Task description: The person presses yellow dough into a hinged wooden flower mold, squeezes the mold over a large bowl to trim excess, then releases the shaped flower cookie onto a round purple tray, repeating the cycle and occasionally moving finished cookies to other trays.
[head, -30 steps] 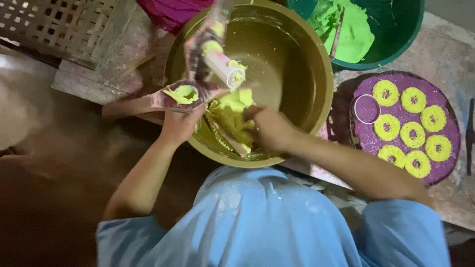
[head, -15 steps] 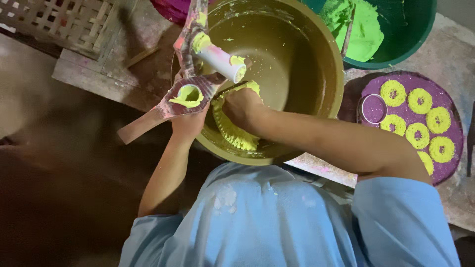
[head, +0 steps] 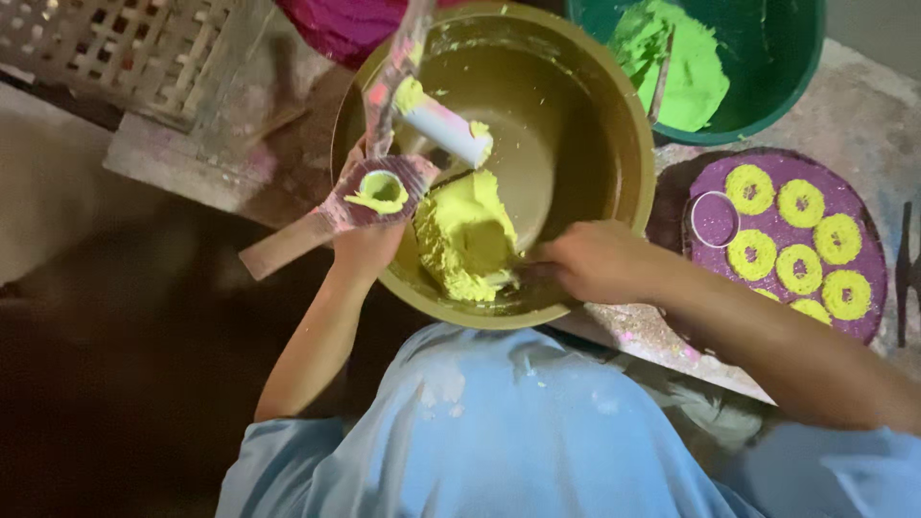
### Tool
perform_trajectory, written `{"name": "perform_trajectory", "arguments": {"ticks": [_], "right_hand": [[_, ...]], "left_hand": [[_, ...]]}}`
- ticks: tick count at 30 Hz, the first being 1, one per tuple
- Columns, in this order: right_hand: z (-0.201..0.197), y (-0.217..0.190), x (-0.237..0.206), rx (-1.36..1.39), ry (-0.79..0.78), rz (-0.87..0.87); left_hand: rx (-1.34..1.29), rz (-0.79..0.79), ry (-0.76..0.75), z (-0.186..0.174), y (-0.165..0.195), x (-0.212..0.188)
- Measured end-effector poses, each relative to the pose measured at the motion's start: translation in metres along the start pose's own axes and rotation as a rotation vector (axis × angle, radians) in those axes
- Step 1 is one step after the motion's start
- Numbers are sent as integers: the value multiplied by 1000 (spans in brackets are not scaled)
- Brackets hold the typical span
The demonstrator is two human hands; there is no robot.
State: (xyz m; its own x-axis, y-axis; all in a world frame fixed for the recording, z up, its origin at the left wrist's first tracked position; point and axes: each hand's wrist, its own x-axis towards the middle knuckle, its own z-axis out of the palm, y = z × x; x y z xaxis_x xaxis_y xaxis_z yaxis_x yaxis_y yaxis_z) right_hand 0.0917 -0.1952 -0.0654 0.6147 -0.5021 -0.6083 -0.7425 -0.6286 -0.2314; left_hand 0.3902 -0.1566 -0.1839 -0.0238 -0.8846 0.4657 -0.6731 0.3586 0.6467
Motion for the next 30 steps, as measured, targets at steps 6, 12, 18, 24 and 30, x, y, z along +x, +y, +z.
{"name": "perform_trajectory", "arguments": {"ticks": [6,12,18,24,30], "right_hand": [[-40,30,-53,726,226,-253],[-65,6,-38,32,288,-14],[-33,-53,-20,-661,756,-419],[-44,-16,-61,-314,800,-154],[-2,-22,16,501,924,-266]], "left_hand": [[497,67,-108,8,25,12],[192,162,-169,12,58,16],[239,236,-216,26,51,10],[-285,-342,-77,-6,30,32],[500,16,19,5,36,45]]}}
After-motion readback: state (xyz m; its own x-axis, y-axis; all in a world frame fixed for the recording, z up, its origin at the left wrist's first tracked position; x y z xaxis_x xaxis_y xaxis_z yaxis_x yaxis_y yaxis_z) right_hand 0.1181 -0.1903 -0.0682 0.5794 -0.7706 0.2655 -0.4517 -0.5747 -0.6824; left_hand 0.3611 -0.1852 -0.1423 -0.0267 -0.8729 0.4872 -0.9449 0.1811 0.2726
